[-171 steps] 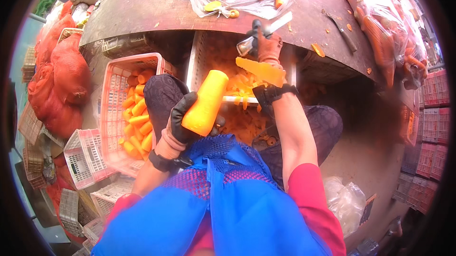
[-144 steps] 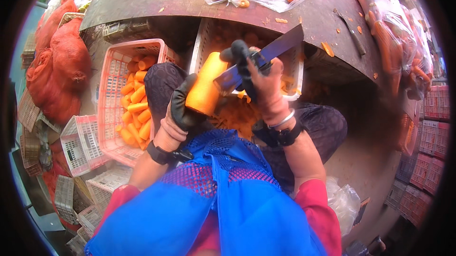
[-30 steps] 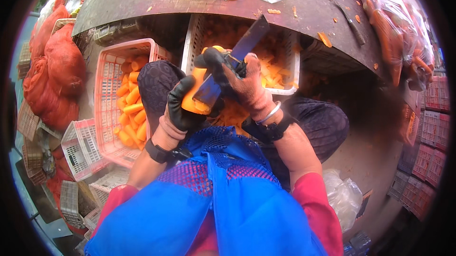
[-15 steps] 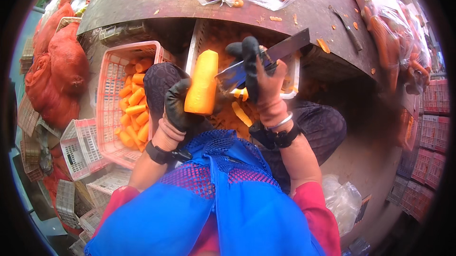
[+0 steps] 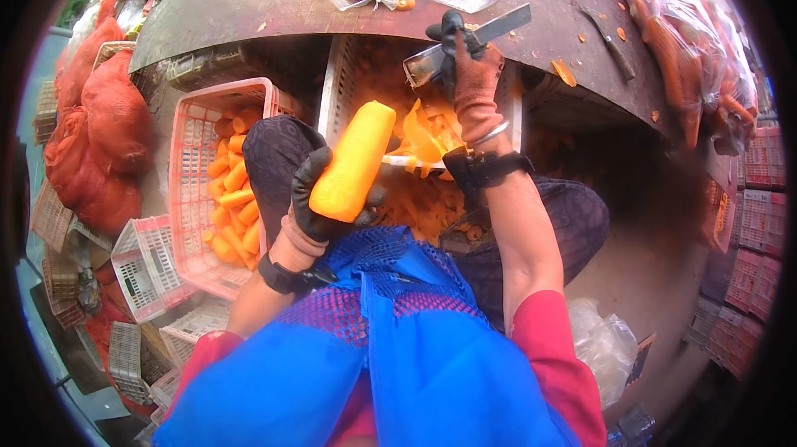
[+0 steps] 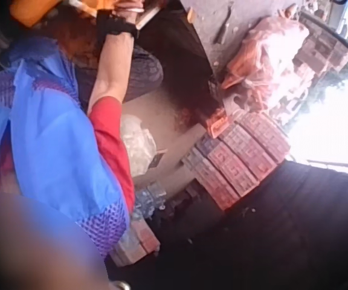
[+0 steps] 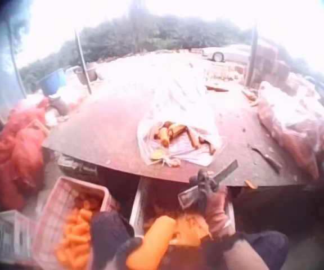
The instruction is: The person peels a carrot by hand using a knife, places the peeled carrot into a basket, and removes a new one from a plastic bag on the table.
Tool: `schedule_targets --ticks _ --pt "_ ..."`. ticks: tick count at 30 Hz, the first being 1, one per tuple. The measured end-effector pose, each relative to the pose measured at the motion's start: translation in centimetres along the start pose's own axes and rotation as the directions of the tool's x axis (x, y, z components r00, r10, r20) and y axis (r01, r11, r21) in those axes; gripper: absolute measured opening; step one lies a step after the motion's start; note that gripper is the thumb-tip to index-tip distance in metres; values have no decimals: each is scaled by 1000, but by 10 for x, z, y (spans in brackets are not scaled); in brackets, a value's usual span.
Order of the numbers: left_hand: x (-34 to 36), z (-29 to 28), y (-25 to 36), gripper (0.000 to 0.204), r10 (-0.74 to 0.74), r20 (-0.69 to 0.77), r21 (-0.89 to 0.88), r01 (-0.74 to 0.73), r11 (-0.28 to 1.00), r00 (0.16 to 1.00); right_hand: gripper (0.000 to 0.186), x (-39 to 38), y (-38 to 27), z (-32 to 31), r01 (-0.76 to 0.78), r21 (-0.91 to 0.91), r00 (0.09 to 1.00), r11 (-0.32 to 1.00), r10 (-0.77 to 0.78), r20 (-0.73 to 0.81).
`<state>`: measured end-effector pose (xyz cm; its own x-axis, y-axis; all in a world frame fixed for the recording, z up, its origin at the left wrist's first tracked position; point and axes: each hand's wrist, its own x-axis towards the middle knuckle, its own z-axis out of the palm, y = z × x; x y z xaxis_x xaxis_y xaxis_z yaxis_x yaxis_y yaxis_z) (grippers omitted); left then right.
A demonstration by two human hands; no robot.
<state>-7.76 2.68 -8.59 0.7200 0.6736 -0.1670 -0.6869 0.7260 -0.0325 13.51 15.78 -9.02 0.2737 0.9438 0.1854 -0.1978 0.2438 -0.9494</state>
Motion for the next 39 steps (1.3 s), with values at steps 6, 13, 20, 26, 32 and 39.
schedule_targets --ticks 6,13,20,26,32,39 --pt "8 10 2 58 44 -55 160 -35 986 998 33 -67 -57 9 61 5 998 998 -61 34" --pt "8 5 -3 61 280 460 871 -366 -328 843 21 -124 -30 2 481 -419 817 770 -220 533" --pt "-3 1 0 57 -50 -116 281 81 956 992 26 -41 -13 1 -56 -33 984 998 60 168" --pt "3 27 -11 72 39 86 315 -64 947 996 31 5 -31 -29 -223 125 971 967 232 -60" --pt "-3 28 -8 69 52 -11 331 -45 942 999 44 -43 -63 -17 -337 72 939 939 341 -45" --pt "3 28 1 64 238 25 927 -112 359 971 31 -70 -54 -27 -234 10 930 972 221 293"
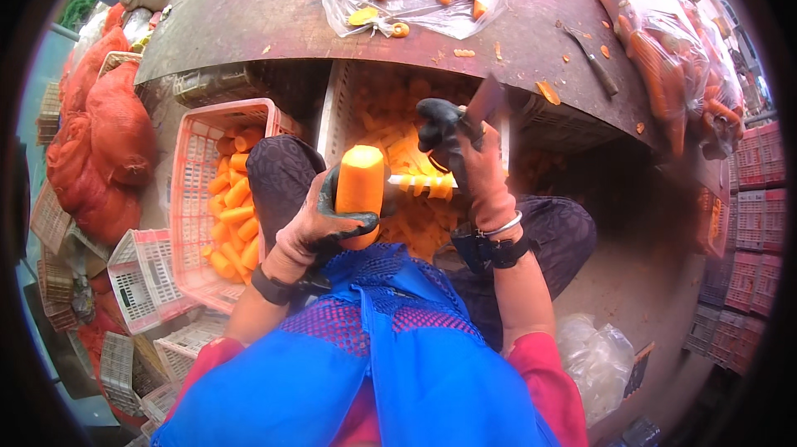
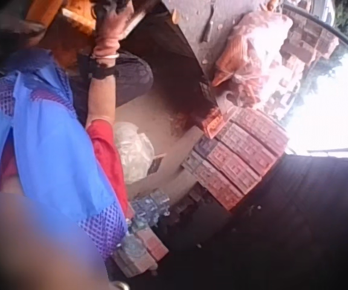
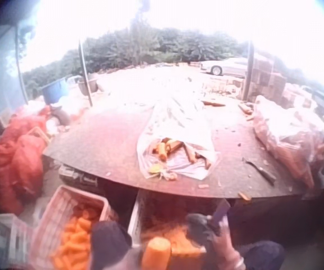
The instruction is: The person peels a carrot by hand using a knife, places the peeled carrot into a basket, and removes a new one from a plastic bag on the table.
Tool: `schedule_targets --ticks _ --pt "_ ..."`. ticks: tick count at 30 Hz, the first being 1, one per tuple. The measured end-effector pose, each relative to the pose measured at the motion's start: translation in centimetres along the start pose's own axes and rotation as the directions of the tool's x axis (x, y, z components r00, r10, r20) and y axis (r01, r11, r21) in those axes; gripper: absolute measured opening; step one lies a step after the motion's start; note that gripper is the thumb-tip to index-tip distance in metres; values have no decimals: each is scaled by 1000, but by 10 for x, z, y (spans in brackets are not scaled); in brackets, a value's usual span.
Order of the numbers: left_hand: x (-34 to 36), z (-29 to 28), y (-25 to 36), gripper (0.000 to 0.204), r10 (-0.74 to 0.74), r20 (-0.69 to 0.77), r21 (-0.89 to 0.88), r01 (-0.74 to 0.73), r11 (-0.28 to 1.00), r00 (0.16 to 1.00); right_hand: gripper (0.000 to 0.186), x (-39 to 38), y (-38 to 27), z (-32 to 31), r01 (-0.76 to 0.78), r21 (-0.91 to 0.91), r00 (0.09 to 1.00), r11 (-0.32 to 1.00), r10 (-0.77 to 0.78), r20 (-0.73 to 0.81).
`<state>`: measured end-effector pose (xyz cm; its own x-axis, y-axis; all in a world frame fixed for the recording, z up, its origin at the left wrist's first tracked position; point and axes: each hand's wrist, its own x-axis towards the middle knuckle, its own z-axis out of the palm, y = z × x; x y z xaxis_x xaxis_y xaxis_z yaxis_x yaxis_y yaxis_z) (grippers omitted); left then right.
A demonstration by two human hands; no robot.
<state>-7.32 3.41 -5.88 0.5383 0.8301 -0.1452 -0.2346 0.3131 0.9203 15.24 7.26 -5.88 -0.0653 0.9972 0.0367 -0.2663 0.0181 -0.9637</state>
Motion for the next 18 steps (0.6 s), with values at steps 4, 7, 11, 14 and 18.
schedule_targets --ticks 4,7,11,14,18 --pt "13 -3 -22 64 354 -82 674 -210 708 932 25 -12 4 -3 215 -752 976 623 -157 149" --pt "22 1 -21 62 330 -107 671 -177 720 938 30 -18 5 -2 306 -838 952 451 -160 262" --pt "29 -2 -24 59 289 -113 707 -127 696 951 44 -20 12 6 357 -925 934 129 -77 349" --pt "34 -9 -31 58 254 -121 706 -97 702 960 53 -15 23 2 343 -935 939 96 8 345" --pt "38 -18 -33 57 180 -113 683 -55 728 977 50 -10 29 6 328 -943 941 51 70 331"
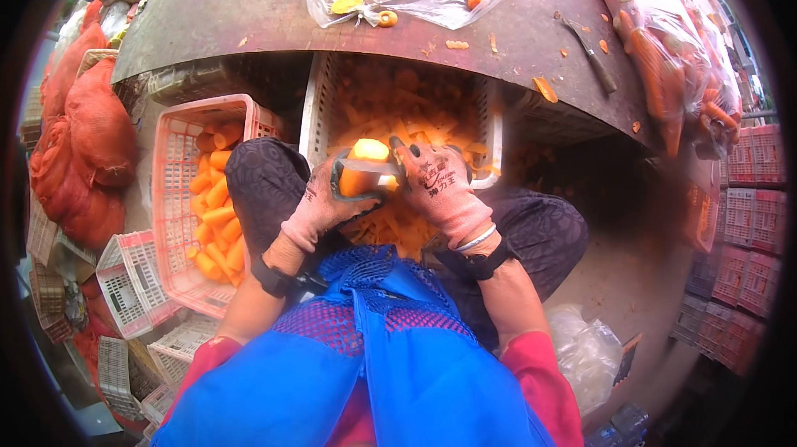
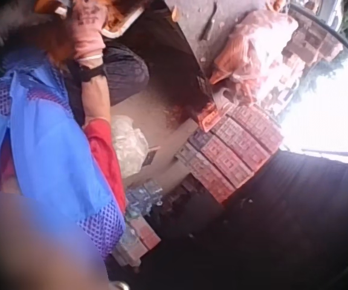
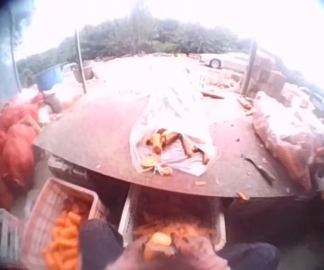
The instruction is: The person peels a carrot by hand using a knife, places the peeled carrot into a basket, and removes a new one from a plastic bag on the table.
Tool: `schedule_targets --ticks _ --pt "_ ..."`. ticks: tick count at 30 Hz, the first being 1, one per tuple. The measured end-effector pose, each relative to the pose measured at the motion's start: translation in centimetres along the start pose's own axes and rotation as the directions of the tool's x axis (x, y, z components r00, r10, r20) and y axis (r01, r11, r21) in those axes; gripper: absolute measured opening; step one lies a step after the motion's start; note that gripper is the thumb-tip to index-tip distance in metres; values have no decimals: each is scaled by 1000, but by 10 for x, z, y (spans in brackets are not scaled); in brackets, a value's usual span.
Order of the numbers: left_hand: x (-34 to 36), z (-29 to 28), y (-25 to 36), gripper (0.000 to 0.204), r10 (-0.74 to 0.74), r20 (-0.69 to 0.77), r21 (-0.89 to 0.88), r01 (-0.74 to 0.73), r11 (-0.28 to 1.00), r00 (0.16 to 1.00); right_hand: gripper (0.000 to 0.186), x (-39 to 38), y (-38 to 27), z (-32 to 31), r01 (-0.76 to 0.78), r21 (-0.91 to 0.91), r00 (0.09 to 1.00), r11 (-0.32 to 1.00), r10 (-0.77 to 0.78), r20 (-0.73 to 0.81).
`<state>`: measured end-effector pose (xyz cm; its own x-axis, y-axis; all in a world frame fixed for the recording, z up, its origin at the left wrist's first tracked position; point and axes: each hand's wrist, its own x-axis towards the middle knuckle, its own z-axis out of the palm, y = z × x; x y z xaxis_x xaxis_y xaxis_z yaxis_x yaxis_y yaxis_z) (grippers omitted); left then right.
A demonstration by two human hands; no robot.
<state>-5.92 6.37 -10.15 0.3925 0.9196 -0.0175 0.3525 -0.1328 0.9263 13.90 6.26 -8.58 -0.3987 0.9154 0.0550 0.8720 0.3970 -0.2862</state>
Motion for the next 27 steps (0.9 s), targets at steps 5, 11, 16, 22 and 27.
schedule_targets --ticks 5,11,16,22,27 --pt "3 -3 -8 60 15 60 65 -19 998 998 36 10 7 21 10 0 991 1000 -10 130" --pt "-8 10 6 66 0 94 -176 17 984 996 25 44 45 84 -311 63 934 948 292 207" --pt "7 -13 2 46 -143 -59 -998 -60 -4 988 37 30 16 27 -544 838 771 42 419 479" --pt "3 -16 32 51 -85 -165 -986 -163 37 983 49 4 -55 -7 -341 891 904 -300 155 398" --pt "-13 -24 56 82 205 -39 -645 -182 742 978 51 -6 -37 -8 -86 967 976 -240 176 131"
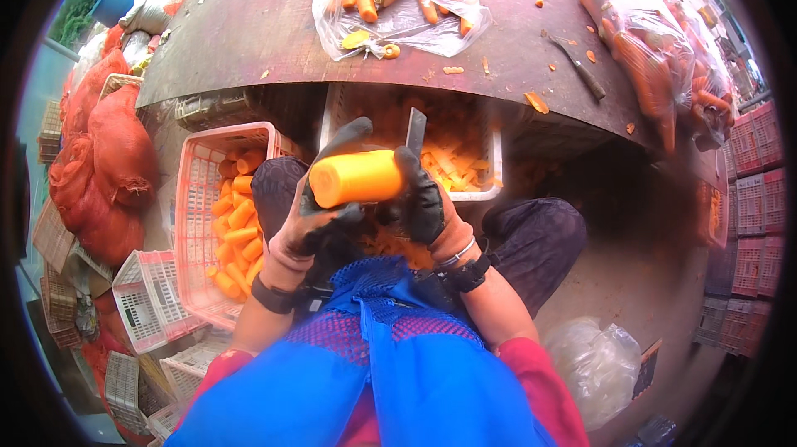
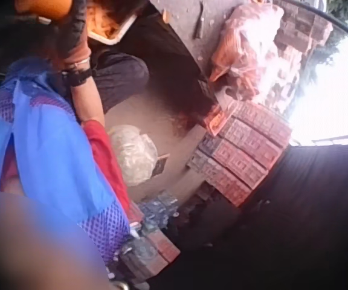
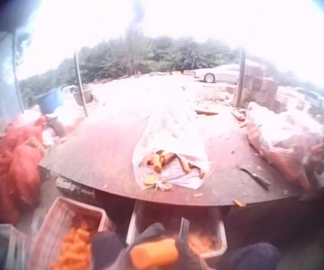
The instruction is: The person peels a carrot by hand using a knife, places the peeled carrot into a basket, and removes a new one from a plastic bag on the table.
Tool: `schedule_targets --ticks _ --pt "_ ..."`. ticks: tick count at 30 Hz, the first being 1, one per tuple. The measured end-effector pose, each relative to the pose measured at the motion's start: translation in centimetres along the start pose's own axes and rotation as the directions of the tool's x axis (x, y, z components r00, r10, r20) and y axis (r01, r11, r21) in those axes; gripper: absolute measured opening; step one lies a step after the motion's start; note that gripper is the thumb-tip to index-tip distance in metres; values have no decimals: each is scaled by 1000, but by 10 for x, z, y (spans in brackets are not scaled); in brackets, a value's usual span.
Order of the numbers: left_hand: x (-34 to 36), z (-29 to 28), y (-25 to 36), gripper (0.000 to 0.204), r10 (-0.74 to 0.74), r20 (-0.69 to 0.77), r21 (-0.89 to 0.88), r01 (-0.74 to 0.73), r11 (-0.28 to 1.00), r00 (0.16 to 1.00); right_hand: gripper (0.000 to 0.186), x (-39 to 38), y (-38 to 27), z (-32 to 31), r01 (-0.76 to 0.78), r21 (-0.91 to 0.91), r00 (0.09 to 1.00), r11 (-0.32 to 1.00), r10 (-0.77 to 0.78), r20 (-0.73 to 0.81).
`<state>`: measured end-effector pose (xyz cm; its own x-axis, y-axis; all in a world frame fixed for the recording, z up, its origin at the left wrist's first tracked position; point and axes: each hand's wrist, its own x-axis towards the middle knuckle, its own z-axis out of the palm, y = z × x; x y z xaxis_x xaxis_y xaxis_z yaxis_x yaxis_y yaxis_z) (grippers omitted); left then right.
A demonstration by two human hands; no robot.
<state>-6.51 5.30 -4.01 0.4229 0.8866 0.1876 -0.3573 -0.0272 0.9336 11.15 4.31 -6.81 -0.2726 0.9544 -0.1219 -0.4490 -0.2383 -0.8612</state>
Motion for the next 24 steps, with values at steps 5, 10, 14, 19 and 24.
schedule_targets --ticks 5,10,14,19,24 --pt "-8 20 22 77 -161 144 -592 215 777 976 61 -10 -42 -11 168 19 985 986 -168 41" --pt "-22 23 1 49 -477 238 -286 531 798 846 43 -18 -37 -2 255 -256 934 933 -306 -186" --pt "-11 27 8 38 -517 189 -281 551 786 835 50 -11 -49 -14 368 75 809 927 -280 -517" --pt "-9 27 -3 38 -505 79 -50 509 859 860 55 -6 -57 11 431 151 848 890 -341 -407" --pt "-15 20 -4 53 -489 51 33 488 872 871 48 41 -74 -18 493 117 722 862 -330 -608"
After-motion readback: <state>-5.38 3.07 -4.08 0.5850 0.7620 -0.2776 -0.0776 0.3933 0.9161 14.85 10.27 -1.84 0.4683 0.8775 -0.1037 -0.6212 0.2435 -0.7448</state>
